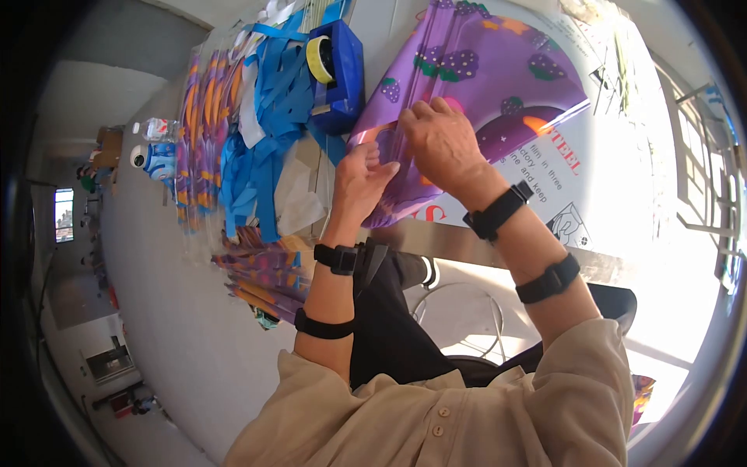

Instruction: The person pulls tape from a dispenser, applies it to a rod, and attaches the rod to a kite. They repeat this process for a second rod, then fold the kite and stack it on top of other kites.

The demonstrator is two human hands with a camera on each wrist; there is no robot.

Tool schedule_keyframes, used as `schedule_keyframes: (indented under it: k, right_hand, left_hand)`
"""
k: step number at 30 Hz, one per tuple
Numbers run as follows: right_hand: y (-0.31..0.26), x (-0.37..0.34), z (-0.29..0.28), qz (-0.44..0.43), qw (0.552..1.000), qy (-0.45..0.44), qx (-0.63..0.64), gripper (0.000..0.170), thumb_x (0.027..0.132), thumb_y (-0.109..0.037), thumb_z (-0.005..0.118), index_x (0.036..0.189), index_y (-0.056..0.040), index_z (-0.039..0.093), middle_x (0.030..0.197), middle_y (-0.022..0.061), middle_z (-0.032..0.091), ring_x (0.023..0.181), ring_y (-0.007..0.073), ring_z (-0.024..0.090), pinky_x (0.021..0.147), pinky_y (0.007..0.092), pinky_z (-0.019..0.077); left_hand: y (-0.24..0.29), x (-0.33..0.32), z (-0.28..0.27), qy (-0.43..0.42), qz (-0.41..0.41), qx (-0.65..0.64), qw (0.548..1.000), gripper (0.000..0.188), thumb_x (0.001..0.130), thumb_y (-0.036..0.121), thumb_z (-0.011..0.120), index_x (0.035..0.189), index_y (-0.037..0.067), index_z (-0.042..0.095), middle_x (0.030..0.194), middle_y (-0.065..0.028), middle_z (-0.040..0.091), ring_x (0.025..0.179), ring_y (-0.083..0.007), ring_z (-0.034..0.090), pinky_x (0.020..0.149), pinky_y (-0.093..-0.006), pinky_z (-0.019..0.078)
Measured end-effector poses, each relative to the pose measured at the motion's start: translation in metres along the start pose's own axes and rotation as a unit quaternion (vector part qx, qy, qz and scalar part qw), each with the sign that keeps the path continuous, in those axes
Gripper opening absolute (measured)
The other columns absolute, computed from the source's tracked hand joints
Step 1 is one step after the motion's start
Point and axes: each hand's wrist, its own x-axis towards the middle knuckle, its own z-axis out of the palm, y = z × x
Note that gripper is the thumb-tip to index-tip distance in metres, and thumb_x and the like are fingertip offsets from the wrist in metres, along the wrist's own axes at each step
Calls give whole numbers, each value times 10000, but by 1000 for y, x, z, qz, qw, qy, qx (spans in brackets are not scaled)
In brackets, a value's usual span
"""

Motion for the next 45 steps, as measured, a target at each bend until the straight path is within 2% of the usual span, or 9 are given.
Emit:
schedule_keyframes:
  k: [5,15,20,27,30,34,38,41,45]
  right_hand:
    - [4,-56,-11,288,946,3,150,144,697,-77,603,809,-12,541,815,166,579,768,363,570,670,430,464]
    - [26,-61,-12,235,943,86,219,345,694,-14,586,1030,-64,529,1053,167,551,951,356,548,794,417,452]
    - [47,-27,-44,-29,968,115,-223,506,784,-64,535,1275,-158,452,1445,46,296,1317,213,308,1119,455,159]
    - [86,-5,-82,-108,942,-100,-302,71,731,-83,625,792,-86,588,684,13,591,985,170,577,1103,423,249]
    - [78,-24,-90,-116,950,-95,-272,101,733,-76,622,822,-79,575,722,15,586,893,161,587,1065,408,314]
    - [73,-48,-97,-139,952,173,-210,72,772,-73,554,841,-89,549,837,41,579,845,203,558,864,334,409]
    - [41,-105,-80,389,895,49,214,660,719,-439,727,1060,80,503,806,163,600,650,236,599,557,329,481]
    - [17,-122,-38,431,756,103,481,1046,663,-596,721,1257,177,345,761,189,622,610,150,597,499,262,484]
    - [7,-99,-31,510,730,73,450,636,715,-426,740,952,137,560,712,190,617,543,181,605,453,280,477]
  left_hand:
    - [16,35,29,5,-61,9,998,540,586,207,798,981,-94,585,923,-243,633,890,-343,621,789,-369,477]
    - [48,37,45,-49,8,80,996,217,657,58,695,813,-34,574,823,-263,624,810,-407,609,711,-444,474]
    - [60,7,51,-14,98,88,991,228,683,38,643,876,-31,542,757,-246,606,753,-440,578,686,-458,457]
    - [74,-15,53,-78,140,75,984,157,714,-16,609,795,-19,475,752,-241,576,758,-432,573,665,-477,456]
    - [72,-23,55,-106,153,51,981,169,710,-38,595,799,-24,452,769,-235,561,755,-423,566,644,-478,447]
    - [62,-28,62,-70,158,27,985,133,720,-14,585,804,-28,483,752,-235,575,743,-427,570,608,-466,448]
    - [69,-34,64,-21,194,39,980,176,690,-74,578,781,-12,441,729,-200,517,708,-396,549,627,-446,446]
    - [70,-43,67,-26,290,126,948,175,691,-36,593,781,8,449,742,-174,510,715,-359,541,653,-411,460]
    - [62,-56,79,-9,405,188,895,156,726,68,599,793,12,470,753,-161,512,735,-321,538,712,-401,474]
